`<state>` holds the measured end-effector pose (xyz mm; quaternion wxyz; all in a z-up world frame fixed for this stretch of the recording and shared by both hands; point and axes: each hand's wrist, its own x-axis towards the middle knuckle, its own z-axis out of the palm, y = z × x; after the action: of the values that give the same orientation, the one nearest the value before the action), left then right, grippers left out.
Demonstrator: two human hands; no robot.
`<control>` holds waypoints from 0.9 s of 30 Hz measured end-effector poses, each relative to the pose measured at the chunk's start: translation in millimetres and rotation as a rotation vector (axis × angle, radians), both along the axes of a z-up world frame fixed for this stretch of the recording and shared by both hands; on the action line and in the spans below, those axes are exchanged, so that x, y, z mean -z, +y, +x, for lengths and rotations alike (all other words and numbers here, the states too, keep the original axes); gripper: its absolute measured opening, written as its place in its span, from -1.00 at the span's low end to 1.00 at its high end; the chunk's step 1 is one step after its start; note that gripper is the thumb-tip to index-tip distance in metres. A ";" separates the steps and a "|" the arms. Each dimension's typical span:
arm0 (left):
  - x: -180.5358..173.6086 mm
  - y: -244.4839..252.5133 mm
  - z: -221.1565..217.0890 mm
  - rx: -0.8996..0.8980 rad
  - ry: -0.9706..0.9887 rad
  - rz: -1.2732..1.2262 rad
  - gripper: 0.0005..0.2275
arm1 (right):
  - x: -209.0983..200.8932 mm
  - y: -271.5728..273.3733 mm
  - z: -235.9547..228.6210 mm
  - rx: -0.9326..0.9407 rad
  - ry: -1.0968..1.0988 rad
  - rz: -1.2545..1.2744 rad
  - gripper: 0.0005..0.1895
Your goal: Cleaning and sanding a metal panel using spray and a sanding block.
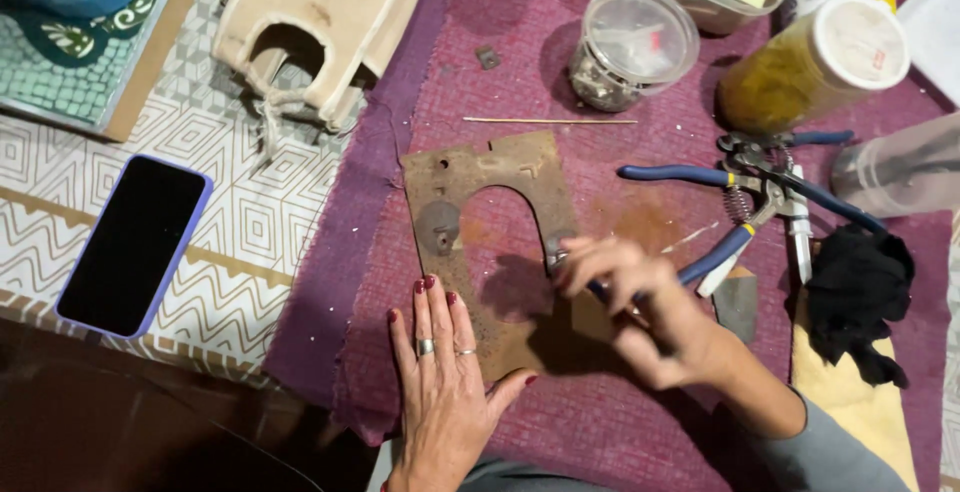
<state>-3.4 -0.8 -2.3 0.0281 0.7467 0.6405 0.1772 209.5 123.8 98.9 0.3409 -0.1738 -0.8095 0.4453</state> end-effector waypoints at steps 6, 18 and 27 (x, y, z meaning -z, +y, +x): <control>0.8 0.3 0.3 0.002 0.008 0.013 0.08 | 12.5 -8.3 28.8 0.004 0.080 -0.071 -0.76; -25.2 3.4 21.5 0.165 -0.067 0.120 -0.43 | 21.2 23.6 63.2 0.221 -0.662 0.520 -0.65; -23.4 7.3 45.2 0.251 -0.141 0.219 -0.60 | 50.8 75.3 39.7 0.347 -0.794 0.679 -0.25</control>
<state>41.8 6.5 21.1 0.0132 0.8051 0.5157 0.2928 249.2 199.1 48.1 0.1148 -0.3397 -0.9335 -0.0033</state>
